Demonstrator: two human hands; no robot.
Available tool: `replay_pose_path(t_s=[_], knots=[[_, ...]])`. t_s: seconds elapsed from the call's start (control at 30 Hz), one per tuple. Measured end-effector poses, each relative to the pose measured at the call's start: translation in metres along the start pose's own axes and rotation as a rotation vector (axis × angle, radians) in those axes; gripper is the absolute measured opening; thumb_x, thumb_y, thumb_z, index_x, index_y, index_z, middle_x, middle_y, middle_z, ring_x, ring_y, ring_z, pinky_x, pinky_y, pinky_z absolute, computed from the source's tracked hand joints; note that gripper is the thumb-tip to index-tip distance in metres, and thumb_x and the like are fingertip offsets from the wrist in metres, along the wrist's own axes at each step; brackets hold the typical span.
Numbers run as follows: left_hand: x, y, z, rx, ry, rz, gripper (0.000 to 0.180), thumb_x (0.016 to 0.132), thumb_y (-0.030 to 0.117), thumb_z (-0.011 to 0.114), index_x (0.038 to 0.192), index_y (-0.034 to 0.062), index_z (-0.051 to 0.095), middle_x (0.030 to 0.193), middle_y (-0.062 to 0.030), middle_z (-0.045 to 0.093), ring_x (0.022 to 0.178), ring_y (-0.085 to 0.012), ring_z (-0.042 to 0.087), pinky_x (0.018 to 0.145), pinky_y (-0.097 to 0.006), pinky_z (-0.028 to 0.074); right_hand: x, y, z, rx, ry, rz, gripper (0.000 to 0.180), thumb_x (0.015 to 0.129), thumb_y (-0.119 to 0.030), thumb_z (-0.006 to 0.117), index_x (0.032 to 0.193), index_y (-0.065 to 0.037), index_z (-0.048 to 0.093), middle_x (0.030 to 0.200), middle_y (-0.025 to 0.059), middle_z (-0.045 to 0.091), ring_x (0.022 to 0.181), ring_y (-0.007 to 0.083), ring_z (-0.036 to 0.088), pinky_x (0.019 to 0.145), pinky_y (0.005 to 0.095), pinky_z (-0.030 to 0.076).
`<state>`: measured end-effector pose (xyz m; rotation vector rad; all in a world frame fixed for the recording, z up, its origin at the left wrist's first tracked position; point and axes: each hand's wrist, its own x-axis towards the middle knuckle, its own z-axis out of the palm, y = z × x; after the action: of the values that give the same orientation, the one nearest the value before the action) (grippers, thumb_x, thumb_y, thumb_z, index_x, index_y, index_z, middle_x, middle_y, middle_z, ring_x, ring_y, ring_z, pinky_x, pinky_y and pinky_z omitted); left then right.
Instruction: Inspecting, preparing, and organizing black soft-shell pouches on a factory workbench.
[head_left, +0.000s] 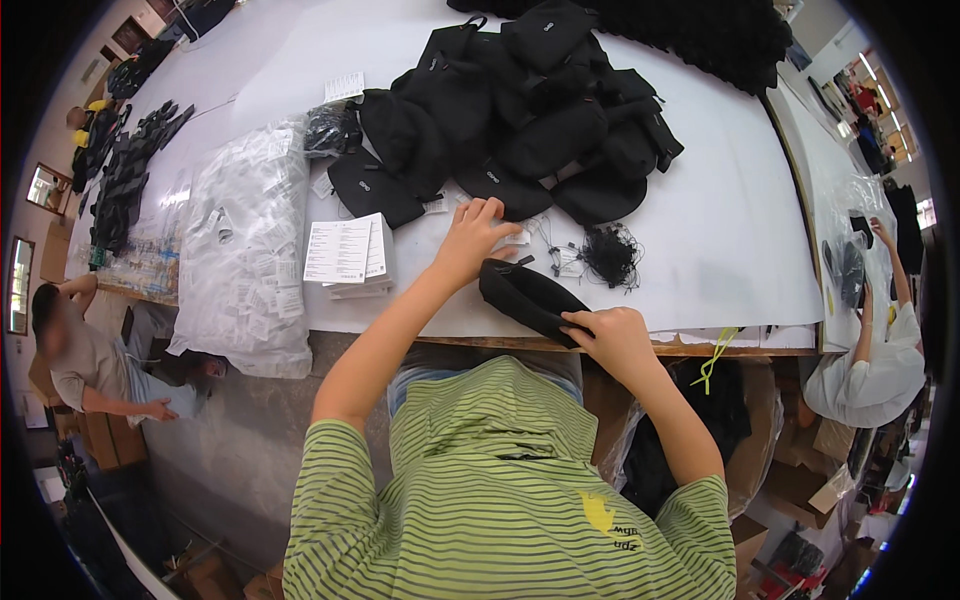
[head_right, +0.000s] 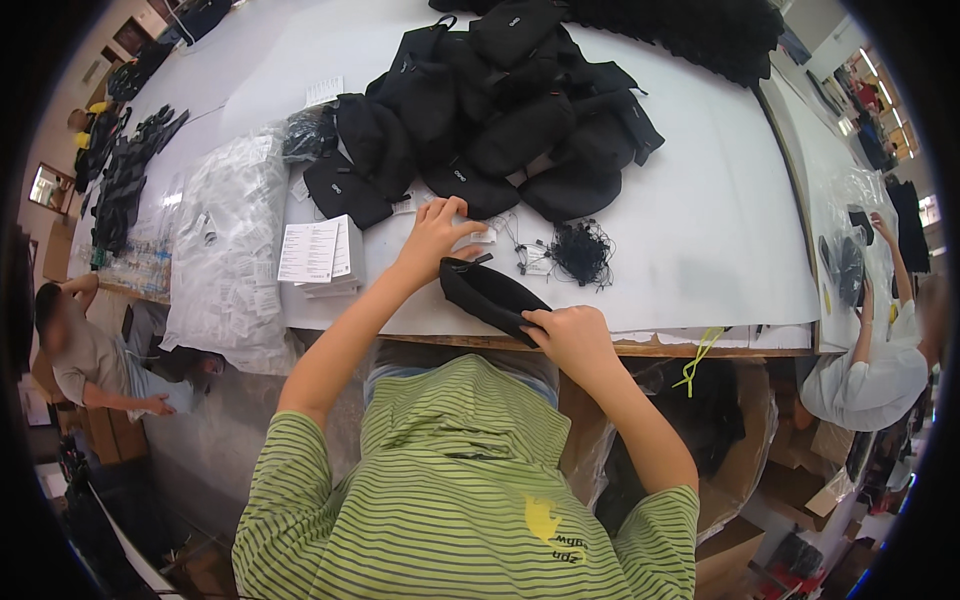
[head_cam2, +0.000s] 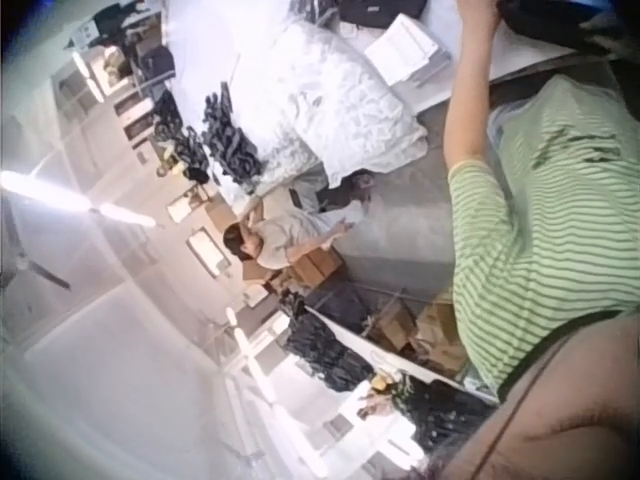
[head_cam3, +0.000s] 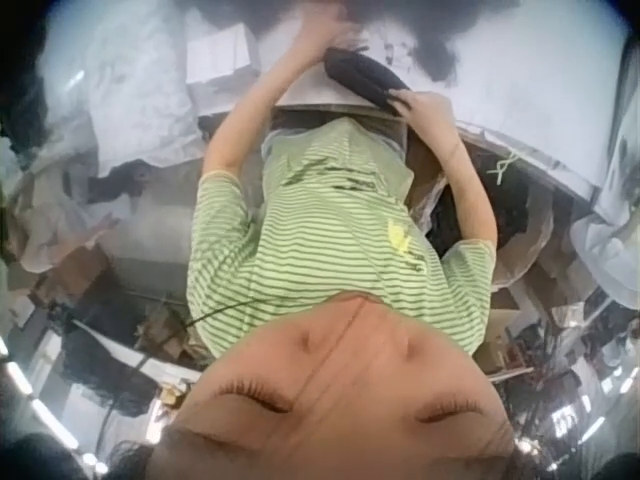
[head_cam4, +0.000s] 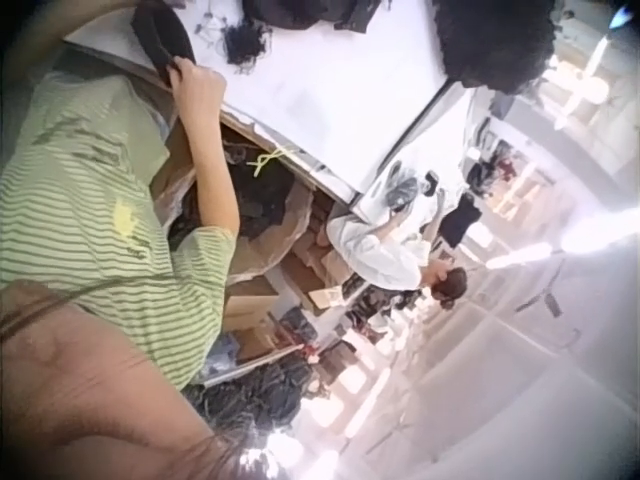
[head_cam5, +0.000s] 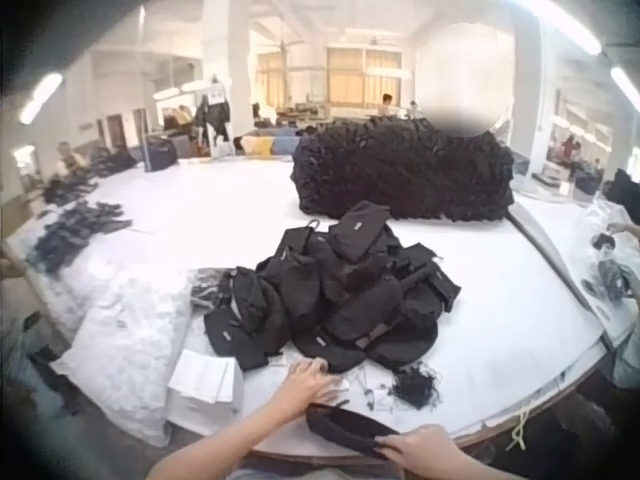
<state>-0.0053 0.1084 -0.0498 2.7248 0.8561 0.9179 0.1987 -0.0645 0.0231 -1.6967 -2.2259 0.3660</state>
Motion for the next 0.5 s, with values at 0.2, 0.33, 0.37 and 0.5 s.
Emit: replay_pose_path(t_s=[0.2,0.33,0.37,0.5], knots=[[0.005,-0.002,0.009,0.022,0.092,0.002,0.015,0.073,0.022,0.071,0.085,0.0142,0.066,0.084,-0.0023,0.046,0.085,-0.0212,0.046,0.077,-0.035,0.035,-0.001,0.002,0.005,0.059,-0.008,-0.009,0.019,0.081,-0.026,0.066,0.093,-0.011,0.07,0.064,0.0111,0.064,0.057,0.0293,0.061,0.055,0.038,0.048],[0.011,0.004,-0.011,-0.021,0.116,-0.026,0.015,0.071,0.019,0.072,0.083,0.0129,0.065,0.083,-0.0027,0.046,0.085,-0.0212,0.046,0.078,-0.035,0.036,-0.004,0.003,0.006,0.059,0.016,0.018,0.02,0.083,-0.023,0.065,0.098,-0.011,0.065,0.061,0.0115,0.061,0.055,0.0299,0.06,0.053,0.0393,0.047],[0.011,0.006,-0.013,-0.023,0.11,-0.024,0.015,0.071,0.019,0.072,0.083,0.0129,0.065,0.083,-0.0027,0.046,0.085,-0.0212,0.046,0.078,-0.035,0.036,-0.004,0.001,0.005,0.064,0.016,0.024,0.02,0.083,-0.023,0.065,0.098,-0.011,0.065,0.061,0.0115,0.061,0.055,0.0299,0.06,0.053,0.0393,0.047],[0.01,0.006,-0.013,-0.04,-0.003,0.012,0.015,0.071,0.018,0.072,0.084,0.0128,0.065,0.082,-0.0023,0.046,0.085,-0.0208,0.047,0.08,-0.035,0.035,-0.004,0.0,0.005,0.082,0.027,0.088,0.016,0.081,-0.02,0.067,0.091,-0.01,0.06,0.058,0.0102,0.059,0.054,0.0295,0.06,0.05,0.0389,0.045]])
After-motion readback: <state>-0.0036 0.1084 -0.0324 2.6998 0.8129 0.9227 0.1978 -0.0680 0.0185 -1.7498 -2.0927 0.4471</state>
